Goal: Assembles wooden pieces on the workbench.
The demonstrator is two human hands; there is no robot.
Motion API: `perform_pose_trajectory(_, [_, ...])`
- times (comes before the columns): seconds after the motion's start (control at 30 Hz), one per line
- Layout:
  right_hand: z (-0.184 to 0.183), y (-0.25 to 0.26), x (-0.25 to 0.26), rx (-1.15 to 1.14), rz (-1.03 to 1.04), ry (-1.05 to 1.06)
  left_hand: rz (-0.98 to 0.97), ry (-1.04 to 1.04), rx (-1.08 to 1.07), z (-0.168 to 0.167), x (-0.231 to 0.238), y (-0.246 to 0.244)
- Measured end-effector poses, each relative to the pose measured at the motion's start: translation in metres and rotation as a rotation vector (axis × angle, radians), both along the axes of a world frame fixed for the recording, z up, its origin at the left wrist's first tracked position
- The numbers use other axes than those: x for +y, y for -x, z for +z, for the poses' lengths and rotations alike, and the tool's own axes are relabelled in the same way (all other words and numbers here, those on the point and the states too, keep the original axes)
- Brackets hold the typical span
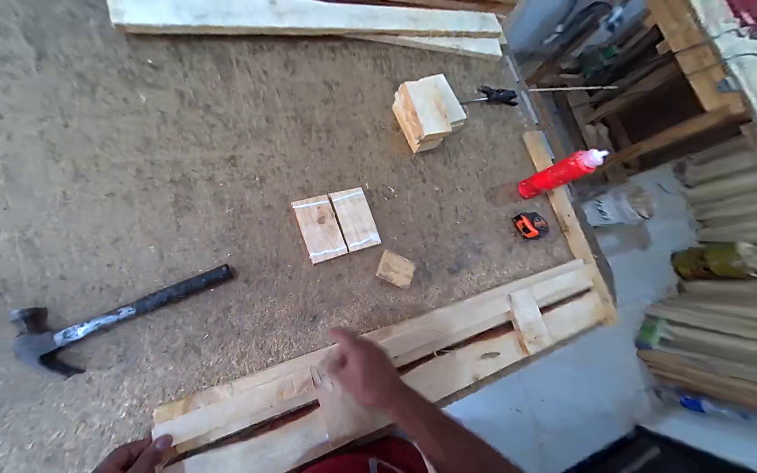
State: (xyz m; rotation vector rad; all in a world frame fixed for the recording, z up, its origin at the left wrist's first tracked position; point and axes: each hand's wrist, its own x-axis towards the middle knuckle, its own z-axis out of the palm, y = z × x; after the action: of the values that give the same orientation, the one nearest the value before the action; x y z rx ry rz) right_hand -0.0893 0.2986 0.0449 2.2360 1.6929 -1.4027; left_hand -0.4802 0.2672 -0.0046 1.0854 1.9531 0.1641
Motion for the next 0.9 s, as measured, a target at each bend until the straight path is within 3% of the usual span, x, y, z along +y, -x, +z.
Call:
perform_pose_trajectory(0.13, [-0.022, -0.1, 0.038, -0.335, -0.165, -0.338, 0.035, 0.076, 0.104, 0.019, 0.007, -0.021])
perform_pose_trajectory(0.23, [-0.054, -0.157, 0.063, -0.338, -0.038, -0.328, 0.124, 0.101, 0.085, 0.023, 0.012, -0.023])
perform_pose_trajectory(0.33, [-0.061, -0.173, 0.067, -0.24, 0.044, -0.278, 0.217, 0.054, 0.02, 0.011, 0.001, -0.016])
perform_pose_trajectory(0.47, [-0.045, -0.139, 0.055, -0.244, 0.092, -0.188, 0.234, 0.036, 0.036, 0.001, -0.007, -0.017])
perform_pose_trajectory(0.57, [-0.037, -0.095, 0.039, -0.117, 0.071, -0.269, 0.228, 0.006, 0.009, -0.003, -0.012, -0.015])
perform_pose_trajectory(0.73, [-0.032, -0.008, 0.033, 0.08, -0.135, -0.275, 0.156, -0.048, -0.156, -0.013, -0.017, 0.003])
perform_pose_trajectory(0.9, [-0.036, 0.056, 0.032, 0.17, -0.338, -0.311, -0.096, -0.117, -0.276, -0.014, -0.025, 0.031])
